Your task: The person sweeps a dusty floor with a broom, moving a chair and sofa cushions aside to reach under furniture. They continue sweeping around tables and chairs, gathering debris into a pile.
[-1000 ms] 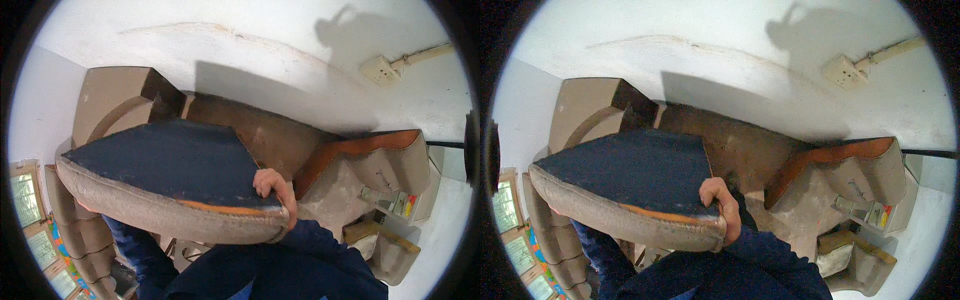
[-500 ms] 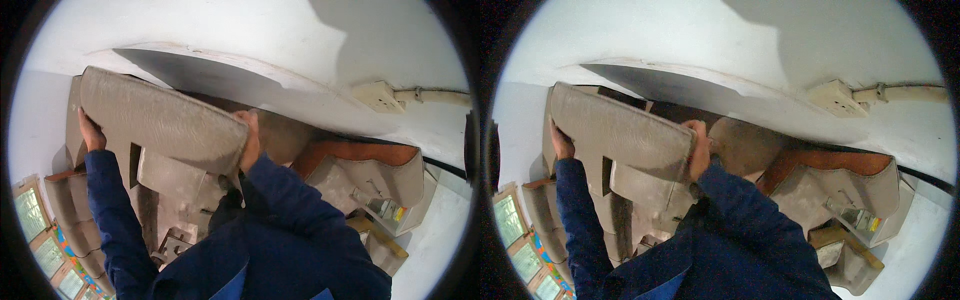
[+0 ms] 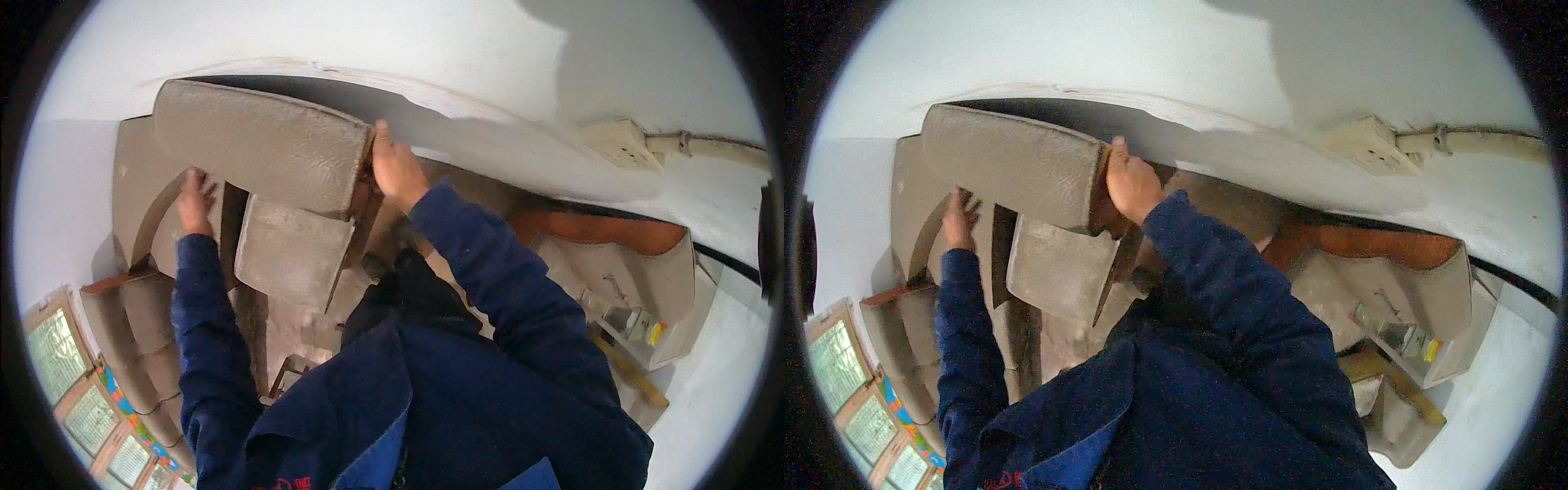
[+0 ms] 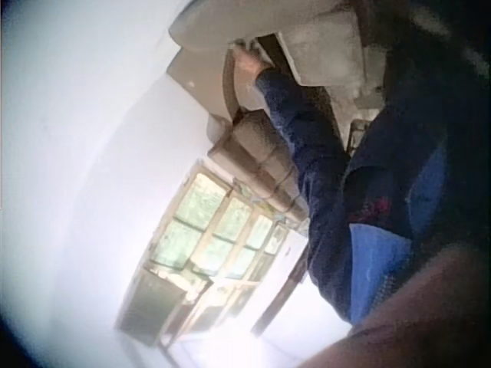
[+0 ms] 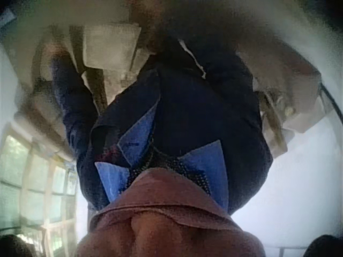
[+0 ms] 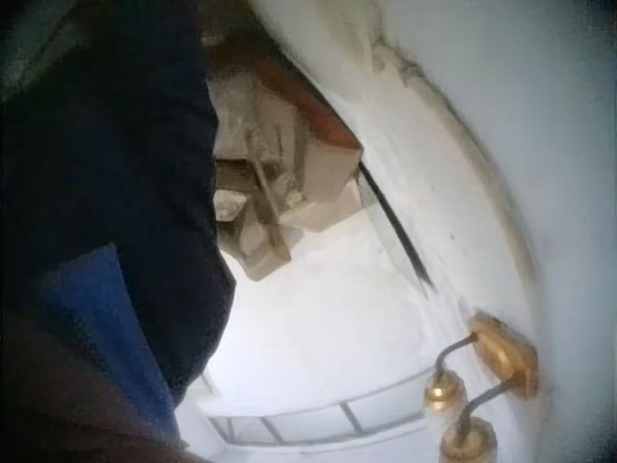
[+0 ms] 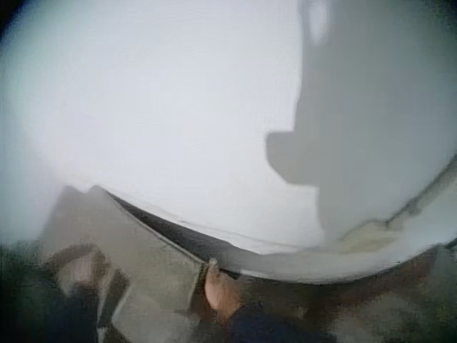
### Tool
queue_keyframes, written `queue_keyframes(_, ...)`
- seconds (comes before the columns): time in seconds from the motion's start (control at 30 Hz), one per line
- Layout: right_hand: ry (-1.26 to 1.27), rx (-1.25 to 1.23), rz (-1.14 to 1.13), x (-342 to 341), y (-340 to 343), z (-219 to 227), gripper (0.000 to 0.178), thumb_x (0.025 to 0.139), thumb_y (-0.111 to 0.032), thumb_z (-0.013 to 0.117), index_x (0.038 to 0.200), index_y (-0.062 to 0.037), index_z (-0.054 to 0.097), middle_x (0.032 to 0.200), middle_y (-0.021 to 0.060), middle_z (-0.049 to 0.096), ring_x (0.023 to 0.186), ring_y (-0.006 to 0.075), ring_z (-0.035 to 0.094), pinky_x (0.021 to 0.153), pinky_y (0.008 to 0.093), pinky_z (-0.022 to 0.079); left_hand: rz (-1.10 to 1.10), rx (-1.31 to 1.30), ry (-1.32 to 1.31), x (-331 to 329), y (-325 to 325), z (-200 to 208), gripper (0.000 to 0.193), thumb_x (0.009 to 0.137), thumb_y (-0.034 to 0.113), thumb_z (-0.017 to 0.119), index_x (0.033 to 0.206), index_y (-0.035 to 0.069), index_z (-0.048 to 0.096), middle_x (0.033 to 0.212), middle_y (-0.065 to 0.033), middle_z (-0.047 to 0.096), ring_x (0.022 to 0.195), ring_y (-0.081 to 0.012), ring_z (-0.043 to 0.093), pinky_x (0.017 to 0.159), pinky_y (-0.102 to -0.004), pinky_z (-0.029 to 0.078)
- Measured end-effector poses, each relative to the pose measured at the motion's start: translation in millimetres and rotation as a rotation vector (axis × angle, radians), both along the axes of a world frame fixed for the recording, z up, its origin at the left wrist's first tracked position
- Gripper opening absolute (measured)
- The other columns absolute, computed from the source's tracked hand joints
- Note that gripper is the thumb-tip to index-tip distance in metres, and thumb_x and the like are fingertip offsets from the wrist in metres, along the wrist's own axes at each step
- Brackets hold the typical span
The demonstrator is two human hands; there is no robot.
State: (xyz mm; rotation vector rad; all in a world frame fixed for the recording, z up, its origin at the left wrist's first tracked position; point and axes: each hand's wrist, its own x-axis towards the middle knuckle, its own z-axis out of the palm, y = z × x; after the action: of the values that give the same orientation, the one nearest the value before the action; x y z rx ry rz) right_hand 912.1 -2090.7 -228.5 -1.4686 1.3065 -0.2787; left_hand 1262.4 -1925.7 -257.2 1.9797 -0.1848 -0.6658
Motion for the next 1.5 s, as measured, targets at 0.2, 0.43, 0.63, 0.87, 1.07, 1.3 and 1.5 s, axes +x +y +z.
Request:
queue_keyframes(0.2,-0.356,0.288,-0.093,7,8,-9,0.089,0.095,-0.071,0.026,0.145,0.0027,0.034,0.140,0.0237,0.045,0.111,0.0334,0.057,0.093,0.0458,0.049,-0.268,0.054,0.206,-107,84,-97,0.035,0.093,0.029,0.058,0.119,0.005,0.064,0.099,-0.0137,0.070,0.076,-0.0173,0.069,0.064,-0.0302,0.052)
queue_keyframes(0.43,-0.317,0.116,0.027,-5,46,-14,0.090,0.092,-0.068,0.044,0.140,0.0081,0.038,0.140,0.0218,0.046,0.122,0.0311,0.049,0.101,0.0419,0.042,-0.172,0.135,0.430,-238,221,-124,0.054,0.088,0.035,0.068,0.119,-0.008,0.061,0.101,-0.0168,0.070,0.081,-0.0233,0.069,0.074,-0.0332,0.055)
queue_keyframes(0.63,-0.142,-0.144,0.293,5,45,-33,0.069,0.088,-0.048,0.067,0.126,0.0075,0.054,0.121,0.0198,0.062,0.113,0.0309,0.058,0.096,0.0386,0.044,0.038,0.320,0.607,-281,315,-159,0.050,0.087,0.033,0.068,0.118,-0.007,0.063,0.096,-0.0153,0.071,0.076,-0.0224,0.069,0.071,-0.0321,0.057)
queue_keyframes(0.87,-0.273,-0.290,0.401,85,1,-42,0.075,0.081,-0.044,0.076,0.129,0.0070,0.049,0.126,0.0211,0.059,0.116,0.0338,0.056,0.099,0.0403,0.043,0.262,0.244,0.573,-277,286,-160,0.046,0.094,0.032,0.062,0.119,-0.007,0.061,0.105,-0.0179,0.069,0.086,-0.0249,0.068,0.073,-0.0360,0.057)
queue_keyframes(1.07,-0.347,-0.278,0.366,89,1,-83,0.091,0.075,-0.049,0.081,0.133,0.0088,0.041,0.129,0.0224,0.056,0.118,0.0339,0.054,0.100,0.0396,0.043,0.107,0.180,0.345,-279,227,-128,0.046,0.089,0.033,0.064,0.113,-0.006,0.065,0.098,-0.0180,0.071,0.084,-0.0232,0.070,0.073,-0.0330,0.056)
queue_keyframes(1.3,-0.196,-0.203,0.353,88,9,-70,0.096,0.073,-0.052,0.081,0.134,0.0082,0.039,0.129,0.0241,0.055,0.119,0.0360,0.053,0.100,0.0414,0.043,0.073,0.250,0.320,-291,229,-114,0.046,0.089,0.035,0.062,0.112,-0.005,0.067,0.095,-0.0167,0.072,0.081,-0.0231,0.070,0.074,-0.0346,0.055)
queue_keyframes(1.5,-0.166,-0.284,0.306,90,8,-74,0.098,0.073,-0.049,0.082,0.136,0.0096,0.034,0.129,0.0241,0.055,0.118,0.0353,0.054,0.099,0.0408,0.044,0.264,0.288,0.382,-307,263,-107,0.044,0.089,0.031,0.063,0.112,-0.007,0.066,0.094,-0.0158,0.072,0.081,-0.0226,0.070,0.074,-0.0331,0.056)
